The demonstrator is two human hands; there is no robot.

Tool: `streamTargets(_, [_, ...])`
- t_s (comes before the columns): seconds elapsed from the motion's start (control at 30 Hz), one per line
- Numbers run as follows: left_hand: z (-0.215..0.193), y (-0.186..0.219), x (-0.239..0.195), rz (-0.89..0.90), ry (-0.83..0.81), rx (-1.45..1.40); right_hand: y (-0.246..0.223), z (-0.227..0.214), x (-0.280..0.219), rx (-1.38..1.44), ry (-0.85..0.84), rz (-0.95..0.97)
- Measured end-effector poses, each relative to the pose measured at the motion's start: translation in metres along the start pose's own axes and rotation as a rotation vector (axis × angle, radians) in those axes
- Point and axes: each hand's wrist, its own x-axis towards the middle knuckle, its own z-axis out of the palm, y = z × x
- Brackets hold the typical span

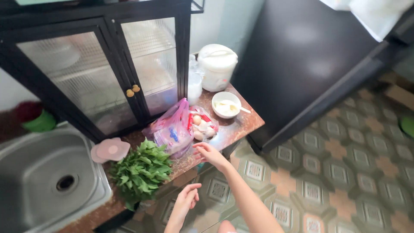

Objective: Filling a pot with water and placing it on a gas stove to boil for noodles.

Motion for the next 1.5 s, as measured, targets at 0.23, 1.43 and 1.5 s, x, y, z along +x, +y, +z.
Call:
streamTargets(0.23, [0.025,-0.058,0.065,0.236,0.360,-0.173,-0.020,-0.015,0.073,-0.377,-0.591,-0.123])
streamTargets(1.43, [-0.178,-0.646,0.103,0.406,1.072,-0.004,0.498,0.006,0.330,0.237,-0.748,0.068])
streamTargets(1.5, [-0.179,-0.638,0.125,0.425,1.072,-0.013,0.484,-0.040,0.382,0.432,-0.653,-0.030])
